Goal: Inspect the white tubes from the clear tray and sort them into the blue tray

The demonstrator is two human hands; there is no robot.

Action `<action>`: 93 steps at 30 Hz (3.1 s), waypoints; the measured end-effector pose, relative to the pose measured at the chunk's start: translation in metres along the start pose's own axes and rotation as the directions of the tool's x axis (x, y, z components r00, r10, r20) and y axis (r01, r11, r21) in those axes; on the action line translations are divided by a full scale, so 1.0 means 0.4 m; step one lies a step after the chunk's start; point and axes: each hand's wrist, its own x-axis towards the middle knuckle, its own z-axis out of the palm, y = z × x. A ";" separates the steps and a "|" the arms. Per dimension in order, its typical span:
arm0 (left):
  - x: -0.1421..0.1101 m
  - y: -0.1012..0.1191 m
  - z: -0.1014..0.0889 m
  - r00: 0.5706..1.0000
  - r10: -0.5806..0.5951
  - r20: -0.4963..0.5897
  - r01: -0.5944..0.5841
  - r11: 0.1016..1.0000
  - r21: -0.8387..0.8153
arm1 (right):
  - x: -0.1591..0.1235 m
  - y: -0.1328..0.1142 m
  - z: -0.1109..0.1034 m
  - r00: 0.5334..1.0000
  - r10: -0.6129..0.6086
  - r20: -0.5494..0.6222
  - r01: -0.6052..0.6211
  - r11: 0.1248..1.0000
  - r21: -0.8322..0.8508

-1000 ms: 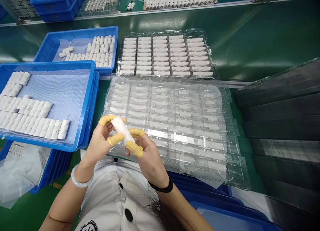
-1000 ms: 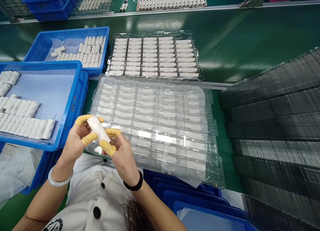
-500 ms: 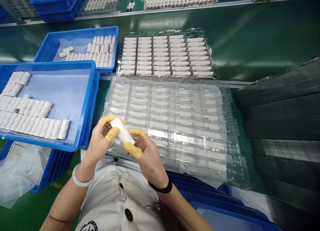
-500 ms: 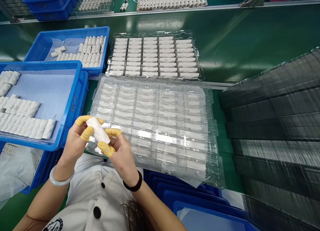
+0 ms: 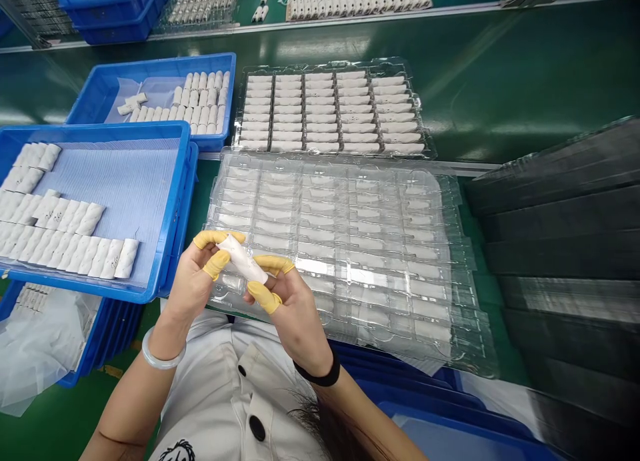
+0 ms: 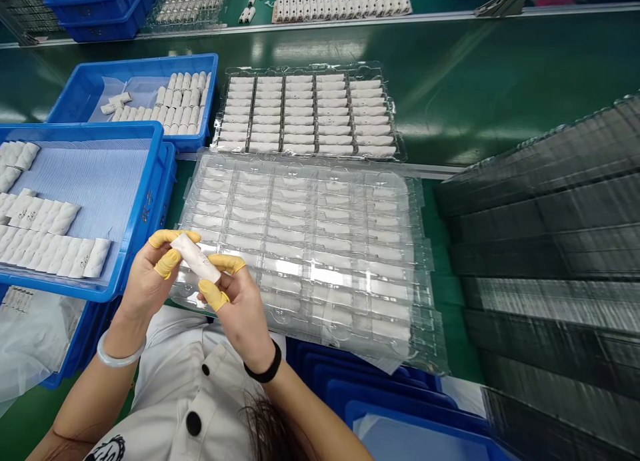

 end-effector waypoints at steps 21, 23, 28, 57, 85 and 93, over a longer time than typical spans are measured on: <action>0.004 -0.014 -0.014 0.988 0.137 0.067 -0.145 0.979 0.142 | 0.029 -0.002 -0.020 0.978 -0.180 -0.107 0.135 0.932 -0.336; 0.000 -0.009 -0.015 0.989 0.138 0.056 -0.146 0.970 0.193 | 0.044 -0.008 -0.029 0.973 -0.229 -0.038 0.183 0.859 -0.479; -0.033 0.016 -0.030 0.988 0.153 0.012 -0.136 0.832 0.538 | 0.148 -0.054 -0.065 0.931 -0.278 0.238 0.359 0.568 -0.740; 0.042 0.144 -0.355 0.911 -0.306 -0.277 0.190 -0.284 0.940 | 0.579 -0.045 -0.138 0.869 -0.392 0.301 0.320 -0.019 -0.947; -0.044 0.045 -0.030 0.929 -0.206 0.309 -0.019 0.804 0.594 | 0.043 0.020 -0.007 0.950 -0.286 0.125 0.308 0.801 -0.514; -0.072 -0.016 -0.033 0.984 0.003 0.175 -0.067 0.931 0.360 | 0.036 0.001 -0.023 0.842 -0.522 0.137 0.483 0.616 -0.622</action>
